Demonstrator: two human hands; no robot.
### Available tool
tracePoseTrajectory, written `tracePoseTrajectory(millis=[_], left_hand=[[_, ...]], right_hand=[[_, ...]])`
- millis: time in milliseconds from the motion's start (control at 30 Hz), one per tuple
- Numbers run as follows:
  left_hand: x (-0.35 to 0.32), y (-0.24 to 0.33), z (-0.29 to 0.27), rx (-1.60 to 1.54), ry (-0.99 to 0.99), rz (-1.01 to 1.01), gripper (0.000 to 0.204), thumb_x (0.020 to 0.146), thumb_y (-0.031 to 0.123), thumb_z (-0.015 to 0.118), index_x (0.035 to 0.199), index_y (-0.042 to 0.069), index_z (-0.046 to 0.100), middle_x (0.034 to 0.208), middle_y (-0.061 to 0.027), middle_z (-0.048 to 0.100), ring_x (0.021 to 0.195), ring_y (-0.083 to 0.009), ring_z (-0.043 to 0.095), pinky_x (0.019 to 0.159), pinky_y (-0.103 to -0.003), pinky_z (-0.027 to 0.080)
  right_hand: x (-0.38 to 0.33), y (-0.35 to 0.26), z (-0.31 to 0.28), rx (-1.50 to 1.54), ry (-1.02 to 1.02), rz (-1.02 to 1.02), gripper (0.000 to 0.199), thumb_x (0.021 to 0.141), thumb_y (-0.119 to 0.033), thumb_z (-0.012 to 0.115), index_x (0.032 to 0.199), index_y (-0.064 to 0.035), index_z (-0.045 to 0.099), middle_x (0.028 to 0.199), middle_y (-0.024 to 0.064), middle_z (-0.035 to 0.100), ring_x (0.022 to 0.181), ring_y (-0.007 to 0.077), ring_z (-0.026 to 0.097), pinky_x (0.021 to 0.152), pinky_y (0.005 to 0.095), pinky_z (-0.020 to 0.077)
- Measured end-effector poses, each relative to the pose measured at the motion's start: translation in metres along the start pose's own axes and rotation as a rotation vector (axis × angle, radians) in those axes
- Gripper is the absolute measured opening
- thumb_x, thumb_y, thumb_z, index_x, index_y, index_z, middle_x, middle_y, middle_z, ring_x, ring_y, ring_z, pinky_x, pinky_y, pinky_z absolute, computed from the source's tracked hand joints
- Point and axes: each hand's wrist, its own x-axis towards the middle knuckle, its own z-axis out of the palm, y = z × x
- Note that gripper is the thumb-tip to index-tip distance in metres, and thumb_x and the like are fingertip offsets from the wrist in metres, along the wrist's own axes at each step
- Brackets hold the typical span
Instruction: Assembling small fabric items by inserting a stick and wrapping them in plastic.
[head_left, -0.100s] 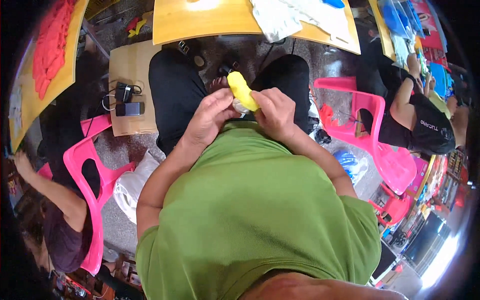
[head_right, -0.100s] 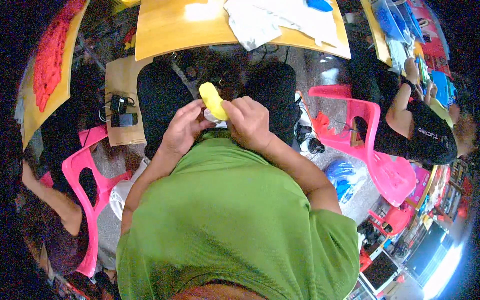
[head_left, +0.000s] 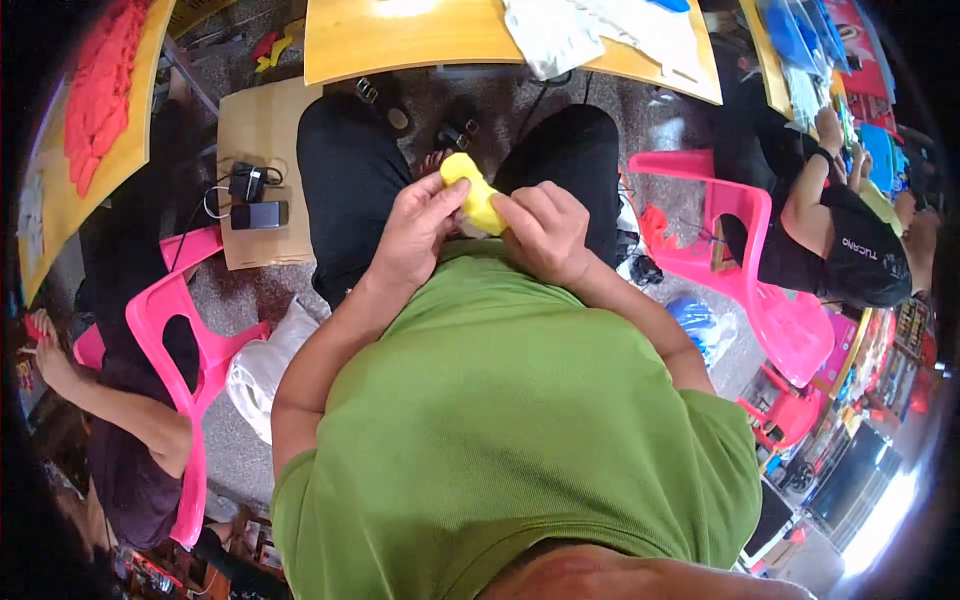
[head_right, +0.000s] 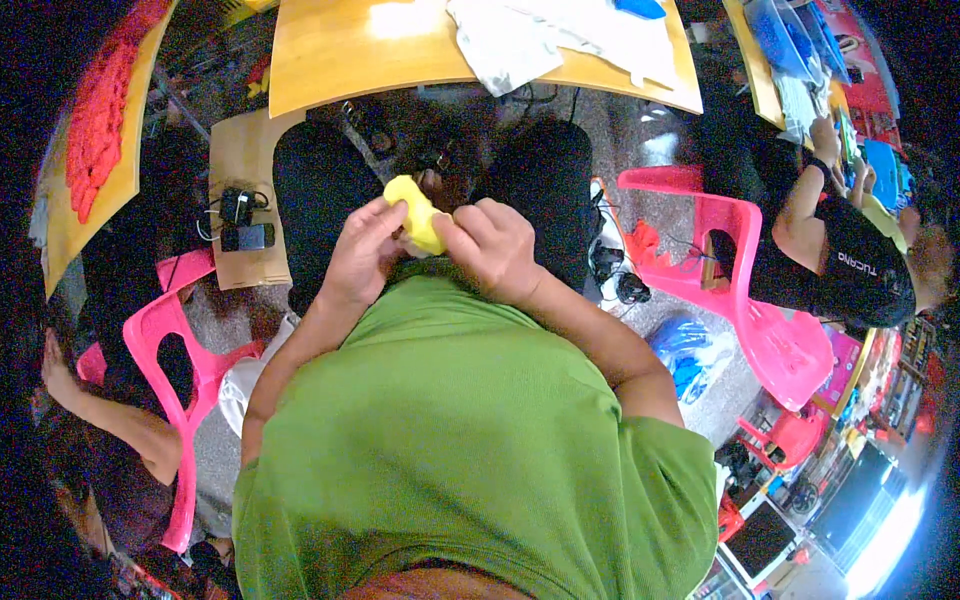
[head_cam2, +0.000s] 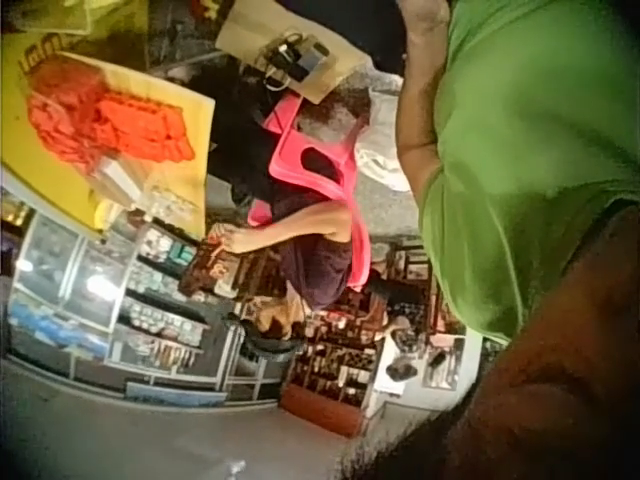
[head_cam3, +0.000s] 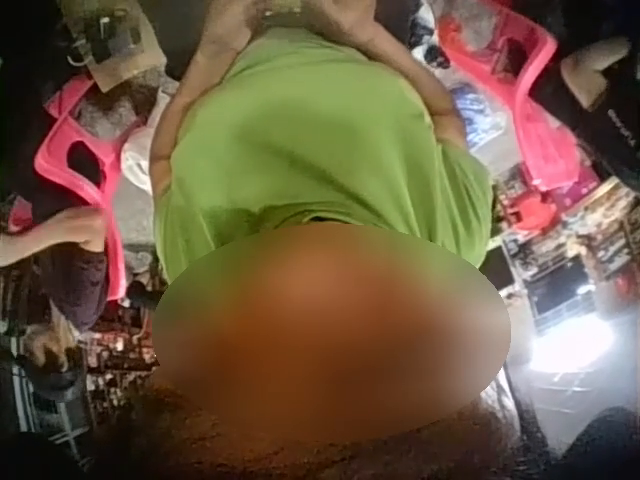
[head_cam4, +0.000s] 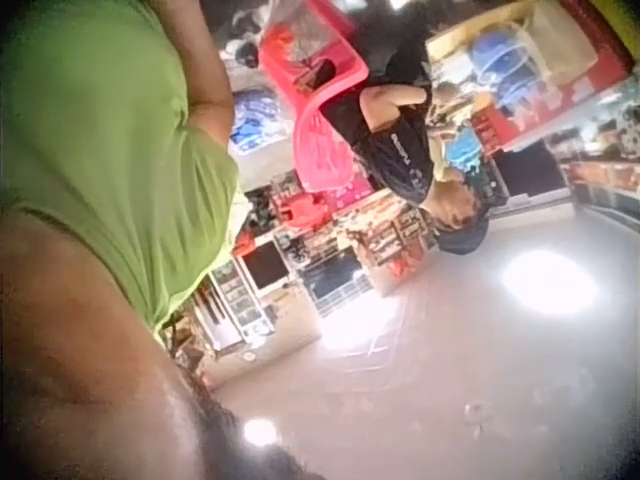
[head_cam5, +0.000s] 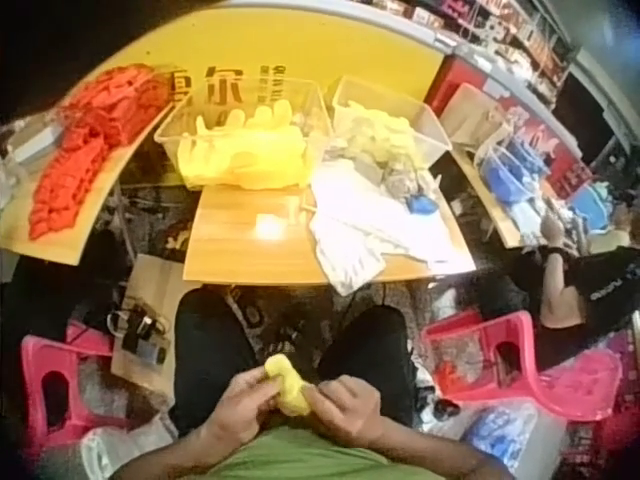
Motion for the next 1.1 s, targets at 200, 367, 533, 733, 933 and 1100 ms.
tracePoseTrajectory(millis=[200, 367, 533, 733, 933, 1100], left_hand=[[-0.001, -0.008, 0.001, 0.139, 0.055, 0.178, 0.017, 0.088, 0.011, 0.058, 0.098, -0.002, 0.060, 0.087, -0.0035, 0.063, 0.074, -0.0083, 0.059, 0.069, -0.023, 0.048], [0.004, -0.009, -0.001, 0.272, 0.122, 0.254, 0.017, 0.088, 0.011, 0.058, 0.098, -0.003, 0.061, 0.087, -0.0037, 0.063, 0.075, -0.0079, 0.058, 0.071, -0.023, 0.047], [-0.001, -0.006, -0.005, -0.130, 0.053, 0.096, 0.024, 0.090, 0.009, 0.054, 0.111, -0.002, 0.054, 0.100, -0.0080, 0.062, 0.084, -0.0129, 0.060, 0.075, -0.027, 0.050], [-0.006, -0.005, 0.002, -0.010, -0.020, 0.112, 0.039, 0.084, 0.006, 0.060, 0.120, -0.001, 0.047, 0.103, -0.0080, 0.061, 0.087, -0.0137, 0.059, 0.075, -0.027, 0.050], [-0.002, -0.007, -0.009, 0.128, -0.019, 0.093, 0.038, 0.079, 0.002, 0.063, 0.114, -0.001, 0.050, 0.099, -0.0066, 0.061, 0.083, -0.0111, 0.059, 0.071, -0.024, 0.049], [-0.007, -0.001, 0.002, 0.028, -0.024, 0.082, 0.038, 0.077, -0.001, 0.064, 0.113, -0.002, 0.052, 0.097, -0.0070, 0.061, 0.086, -0.0119, 0.059, 0.074, -0.024, 0.050]], right_hand=[[0.011, -0.004, -0.005, 0.116, -0.061, 0.100, 0.058, 0.053, -0.016, 0.072, 0.107, -0.0067, 0.054, 0.087, 0.0108, 0.055, 0.077, 0.0303, 0.054, 0.067, 0.0418, 0.0439], [0.000, -0.008, 0.002, 0.513, -0.178, 0.389, 0.051, 0.071, -0.021, 0.073, 0.114, -0.0018, 0.052, 0.099, 0.0159, 0.059, 0.088, 0.0307, 0.059, 0.074, 0.0379, 0.0467], [0.002, -0.009, 0.000, 0.716, -0.249, 0.734, 0.031, 0.081, -0.017, 0.064, 0.106, 0.0003, 0.056, 0.088, 0.0147, 0.061, 0.078, 0.0215, 0.060, 0.068, 0.0309, 0.0477], [-0.001, -0.006, 0.002, 0.728, -0.165, 0.799, 0.023, 0.084, -0.013, 0.060, 0.101, 0.0010, 0.059, 0.083, 0.0137, 0.062, 0.072, 0.0221, 0.061, 0.065, 0.0305, 0.0484], [0.010, -0.014, -0.003, 0.501, 0.002, 0.533, 0.035, 0.073, -0.009, 0.069, 0.105, -0.0022, 0.056, 0.093, 0.0135, 0.058, 0.076, 0.0307, 0.060, 0.066, 0.0341, 0.0503], [0.007, -0.005, -0.006, 0.254, 0.049, 0.229, 0.031, 0.068, 0.001, 0.070, 0.096, -0.0047, 0.058, 0.091, 0.0122, 0.057, 0.075, 0.0262, 0.059, 0.059, 0.0309, 0.0488]])
